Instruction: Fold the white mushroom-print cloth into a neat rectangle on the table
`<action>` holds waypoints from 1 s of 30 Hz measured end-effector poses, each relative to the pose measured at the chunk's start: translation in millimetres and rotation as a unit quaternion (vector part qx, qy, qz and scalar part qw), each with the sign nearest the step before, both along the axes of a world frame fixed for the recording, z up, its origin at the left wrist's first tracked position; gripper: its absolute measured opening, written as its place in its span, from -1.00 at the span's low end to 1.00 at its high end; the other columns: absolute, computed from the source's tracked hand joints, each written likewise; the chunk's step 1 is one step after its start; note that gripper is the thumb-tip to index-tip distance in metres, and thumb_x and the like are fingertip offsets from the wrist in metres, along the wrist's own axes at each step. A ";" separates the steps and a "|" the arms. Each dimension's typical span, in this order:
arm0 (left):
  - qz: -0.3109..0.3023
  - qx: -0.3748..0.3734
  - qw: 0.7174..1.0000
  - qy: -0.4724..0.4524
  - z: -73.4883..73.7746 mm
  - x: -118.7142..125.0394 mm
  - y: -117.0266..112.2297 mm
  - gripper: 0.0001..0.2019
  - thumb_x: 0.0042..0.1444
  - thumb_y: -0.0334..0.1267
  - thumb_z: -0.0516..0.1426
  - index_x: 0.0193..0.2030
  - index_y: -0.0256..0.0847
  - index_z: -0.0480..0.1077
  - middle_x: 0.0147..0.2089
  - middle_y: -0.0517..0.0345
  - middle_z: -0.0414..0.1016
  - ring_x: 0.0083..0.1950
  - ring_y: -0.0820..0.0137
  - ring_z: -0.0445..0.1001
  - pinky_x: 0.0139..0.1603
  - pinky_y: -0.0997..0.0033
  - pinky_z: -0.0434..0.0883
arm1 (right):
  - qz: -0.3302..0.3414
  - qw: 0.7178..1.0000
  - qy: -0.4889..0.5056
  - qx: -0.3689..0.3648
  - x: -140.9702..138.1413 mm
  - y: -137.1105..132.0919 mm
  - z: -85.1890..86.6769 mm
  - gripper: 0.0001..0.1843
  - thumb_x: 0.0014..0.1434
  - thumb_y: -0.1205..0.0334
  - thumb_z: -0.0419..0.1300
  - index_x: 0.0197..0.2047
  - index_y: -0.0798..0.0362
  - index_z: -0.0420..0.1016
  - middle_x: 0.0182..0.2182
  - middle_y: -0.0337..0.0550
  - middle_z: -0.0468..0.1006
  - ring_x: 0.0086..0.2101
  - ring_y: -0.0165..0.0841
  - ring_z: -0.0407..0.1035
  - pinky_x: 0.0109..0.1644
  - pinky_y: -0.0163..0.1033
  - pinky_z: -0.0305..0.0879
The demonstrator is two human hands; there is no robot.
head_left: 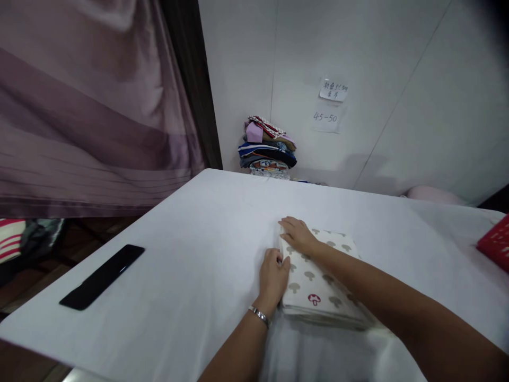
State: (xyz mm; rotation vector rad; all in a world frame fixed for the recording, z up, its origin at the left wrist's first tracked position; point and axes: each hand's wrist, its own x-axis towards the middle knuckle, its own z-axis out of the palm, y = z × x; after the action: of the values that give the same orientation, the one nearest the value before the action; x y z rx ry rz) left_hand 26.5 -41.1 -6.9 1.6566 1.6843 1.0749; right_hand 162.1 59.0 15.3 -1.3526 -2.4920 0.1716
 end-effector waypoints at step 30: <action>-0.014 -0.061 0.985 0.161 8.8 -6.3 -1.4 -0.82 0.19 -0.16 -0.04 -0.38 -0.15 0.24 -0.34 0.16 0.38 -0.34 0.38 0.36 -0.38 0.40 0.14 | -0.051 0.992 0.072 -0.095 -20.4 -28.8 0.7 -0.45 0.29 0.01 -0.10 0.28 0.06 0.12 0.30 0.03 0.04 0.29 -0.14 -0.19 0.29 0.16 -0.28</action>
State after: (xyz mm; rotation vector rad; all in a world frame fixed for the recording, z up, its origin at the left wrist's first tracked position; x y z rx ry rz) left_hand 20.2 -42.4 1.9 1.8429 1.8783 0.7012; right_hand 141.7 30.2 16.0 -1.4804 -2.3300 0.4775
